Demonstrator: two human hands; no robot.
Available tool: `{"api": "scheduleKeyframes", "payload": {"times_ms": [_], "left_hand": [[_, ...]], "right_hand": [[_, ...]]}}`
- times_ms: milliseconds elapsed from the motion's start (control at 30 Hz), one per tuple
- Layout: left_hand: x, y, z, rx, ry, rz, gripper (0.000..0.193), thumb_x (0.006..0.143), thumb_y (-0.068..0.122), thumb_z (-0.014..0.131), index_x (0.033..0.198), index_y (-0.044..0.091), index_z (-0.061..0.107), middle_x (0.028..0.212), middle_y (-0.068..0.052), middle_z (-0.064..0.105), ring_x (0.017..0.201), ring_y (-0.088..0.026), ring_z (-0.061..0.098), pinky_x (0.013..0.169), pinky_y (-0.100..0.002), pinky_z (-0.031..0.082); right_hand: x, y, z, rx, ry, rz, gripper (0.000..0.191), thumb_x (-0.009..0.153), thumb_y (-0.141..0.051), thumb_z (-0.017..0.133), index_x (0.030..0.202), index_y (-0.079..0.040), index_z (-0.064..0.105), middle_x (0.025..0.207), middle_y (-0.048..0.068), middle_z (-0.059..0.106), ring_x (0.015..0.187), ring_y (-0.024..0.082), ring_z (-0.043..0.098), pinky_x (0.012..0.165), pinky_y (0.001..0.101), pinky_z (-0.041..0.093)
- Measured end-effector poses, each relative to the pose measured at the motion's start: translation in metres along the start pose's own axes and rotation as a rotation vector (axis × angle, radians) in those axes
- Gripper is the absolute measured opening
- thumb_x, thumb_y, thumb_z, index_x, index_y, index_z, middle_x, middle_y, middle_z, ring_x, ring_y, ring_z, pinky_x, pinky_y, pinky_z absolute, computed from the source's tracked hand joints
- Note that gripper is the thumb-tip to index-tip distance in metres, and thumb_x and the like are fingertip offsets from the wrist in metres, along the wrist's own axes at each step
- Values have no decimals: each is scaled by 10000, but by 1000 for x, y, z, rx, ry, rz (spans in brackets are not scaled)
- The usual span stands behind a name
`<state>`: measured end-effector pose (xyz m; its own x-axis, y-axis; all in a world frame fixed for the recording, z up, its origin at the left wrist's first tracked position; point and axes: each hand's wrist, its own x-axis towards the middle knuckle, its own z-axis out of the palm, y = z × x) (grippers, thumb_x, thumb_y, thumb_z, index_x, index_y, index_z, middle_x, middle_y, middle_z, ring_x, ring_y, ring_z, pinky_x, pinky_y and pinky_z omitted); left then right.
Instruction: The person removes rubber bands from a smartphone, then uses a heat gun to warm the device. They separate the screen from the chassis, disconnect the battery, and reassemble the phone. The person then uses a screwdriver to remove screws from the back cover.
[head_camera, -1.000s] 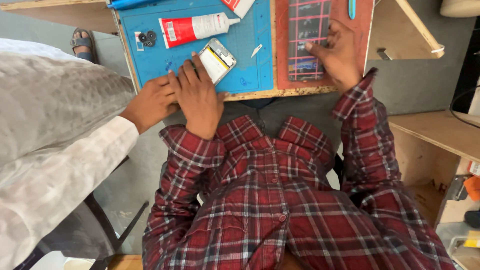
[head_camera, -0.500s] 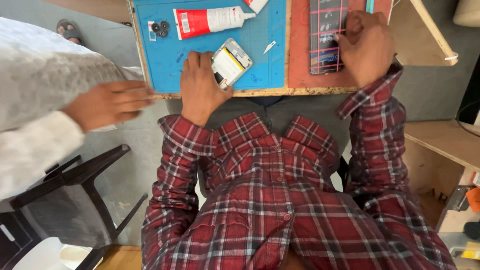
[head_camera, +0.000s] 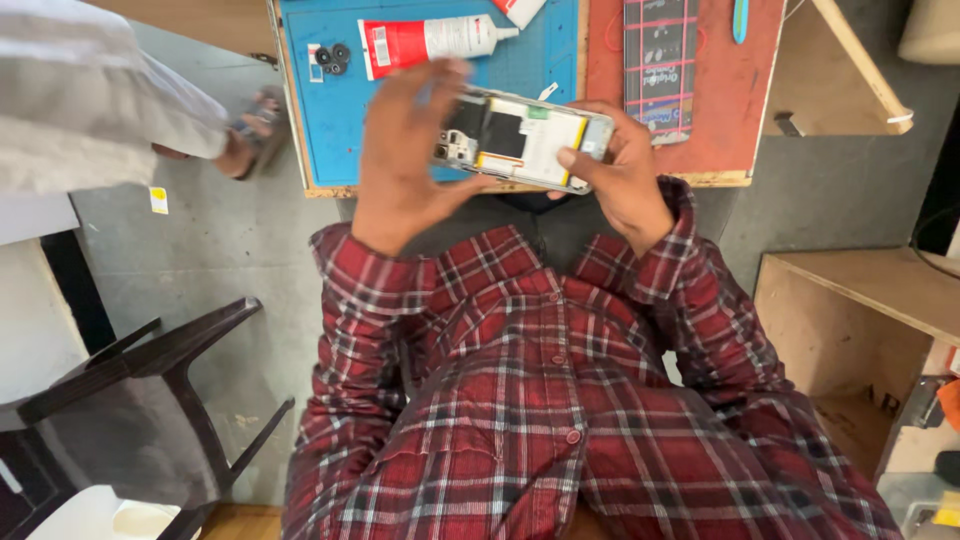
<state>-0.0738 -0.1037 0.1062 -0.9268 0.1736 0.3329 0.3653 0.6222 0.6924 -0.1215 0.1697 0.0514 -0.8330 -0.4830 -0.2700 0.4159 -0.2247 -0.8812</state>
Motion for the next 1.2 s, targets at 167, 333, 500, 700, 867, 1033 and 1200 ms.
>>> {"api": "scheduleKeyframes", "payload": {"times_ms": [167,333,500,700,867,1033,1200], "left_hand": [[-5,-24,31,-1210,127,-242,1138,821,401,950,1679,95,267,1632,-153,449,1546,-291,437,1292,-456,352],[-7,-19,70,-1521,52,-240,1151,786,360,967,1650,22,287,1577,-181,496,1477,-314,521,1293,-472,421],[0,-13,76,-1538,140,-174,995,776,290,960,1568,-13,439,1380,-145,615,1365,-316,613,1246,-493,485],[-4,-16,75,-1471,136,-184,946,773,275,945,1543,-8,473,1329,-122,621,1319,-303,631,1188,-485,510],[-5,-12,81,-1726,131,-188,978,771,344,912,1557,-13,453,1339,-136,604,1348,-342,607,1238,-513,468],[-6,-9,83,-1956,57,-218,1058,774,355,922,1601,23,351,1404,-145,576,1434,-375,508,1297,-542,363],[-1,-9,82,-2057,-14,-193,1075,783,378,914,1621,21,344,1403,-158,573,1448,-378,484,1288,-546,372]], "right_hand": [[-12,-4,-5,315,-21,125,462,1008,-12,660,1427,76,486,1189,186,704,956,273,751,701,357,659],[-13,5,3,452,-109,224,493,1032,-88,656,1455,72,460,1197,213,710,933,301,766,705,320,647],[-11,11,8,370,-204,290,463,1084,-163,637,1460,32,450,1112,228,727,859,283,761,720,330,645],[-5,2,7,-197,-55,11,494,1032,-78,662,1463,44,453,1407,160,587,1141,167,680,945,333,627],[-11,-12,8,-158,-127,20,527,997,-1,694,1469,78,474,1383,165,607,1165,149,659,982,295,578],[-26,-16,20,-148,-148,102,375,963,33,720,1308,120,602,1185,149,716,1046,136,697,911,271,588],[-34,-19,25,-161,-62,129,307,938,27,734,1220,109,646,1085,140,753,921,128,718,787,256,594]]}}
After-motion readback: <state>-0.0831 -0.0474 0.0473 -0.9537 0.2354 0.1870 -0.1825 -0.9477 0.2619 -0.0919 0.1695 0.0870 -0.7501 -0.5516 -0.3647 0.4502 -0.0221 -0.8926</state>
